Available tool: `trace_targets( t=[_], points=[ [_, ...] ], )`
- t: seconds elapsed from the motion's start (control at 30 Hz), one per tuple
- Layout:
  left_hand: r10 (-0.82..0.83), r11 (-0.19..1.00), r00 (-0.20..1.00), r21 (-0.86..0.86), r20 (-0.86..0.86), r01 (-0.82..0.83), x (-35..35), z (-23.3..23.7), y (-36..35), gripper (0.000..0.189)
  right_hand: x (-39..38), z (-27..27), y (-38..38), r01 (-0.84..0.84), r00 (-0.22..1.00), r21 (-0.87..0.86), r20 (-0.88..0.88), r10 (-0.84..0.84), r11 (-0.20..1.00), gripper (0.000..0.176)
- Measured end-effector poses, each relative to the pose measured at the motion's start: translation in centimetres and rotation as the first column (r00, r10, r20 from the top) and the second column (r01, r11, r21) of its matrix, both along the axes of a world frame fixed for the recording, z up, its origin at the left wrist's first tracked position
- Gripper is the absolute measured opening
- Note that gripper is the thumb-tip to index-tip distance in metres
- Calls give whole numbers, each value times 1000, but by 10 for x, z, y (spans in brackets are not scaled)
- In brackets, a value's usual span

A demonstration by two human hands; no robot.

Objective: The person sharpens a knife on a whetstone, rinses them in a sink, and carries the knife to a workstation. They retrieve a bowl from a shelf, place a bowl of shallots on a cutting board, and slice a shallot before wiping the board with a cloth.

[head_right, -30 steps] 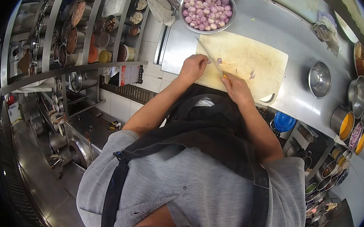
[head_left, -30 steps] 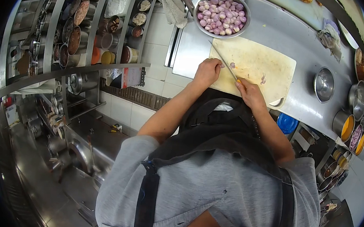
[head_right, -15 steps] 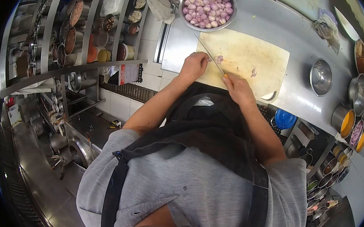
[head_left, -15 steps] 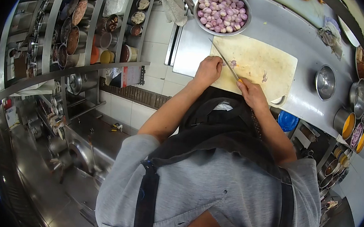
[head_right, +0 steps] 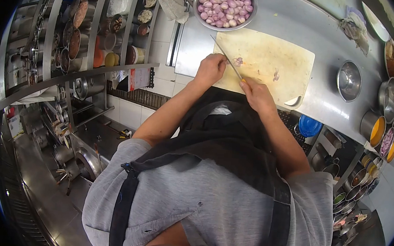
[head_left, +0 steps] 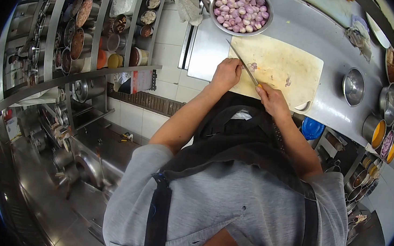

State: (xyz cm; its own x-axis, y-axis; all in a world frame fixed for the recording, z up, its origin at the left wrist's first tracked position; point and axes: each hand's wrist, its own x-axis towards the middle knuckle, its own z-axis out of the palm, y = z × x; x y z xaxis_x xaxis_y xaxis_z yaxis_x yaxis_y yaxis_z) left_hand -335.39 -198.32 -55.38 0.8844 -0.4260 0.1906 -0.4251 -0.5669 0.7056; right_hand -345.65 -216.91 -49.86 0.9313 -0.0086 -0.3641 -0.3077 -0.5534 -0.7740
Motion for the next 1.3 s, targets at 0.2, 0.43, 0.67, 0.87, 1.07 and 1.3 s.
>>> trace_targets(
  t=[0.2, 0.43, 0.67, 0.87, 1.07, 1.3],
  points=[
    [-12, 1000, 1000, -19, 25, 12, 2, 1, 0, 6, 11, -14, 10, -16, 997, -55, 81, 21, 998, 34],
    [-10, 999, 1000, 35, 1, 10, 1, 1, 1, 6, -5, 3, 4, 60, 997, 27, -55, -59, 998, 34],
    [-51, 998, 998, -21, 35, 52, 2, 2, -1, 4, 8, -17, 9, 30, 996, -20, 83, -28, 999, 34],
    [-22, 999, 1000, 38, 8, 21, 2, 2, 0, 5, -3, -1, 5, 73, 994, 48, -85, -68, 996, 33],
    [-38, 999, 999, -15, 15, 38, 1, 0, 1, 4, 6, -14, 11, 26, 999, -16, 32, -26, 1000, 33],
    [-12, 999, 1000, 35, -15, 12, 1, 2, 0, 5, -1, -4, 7, 59, 997, 58, -44, -56, 997, 34]
  ],
)
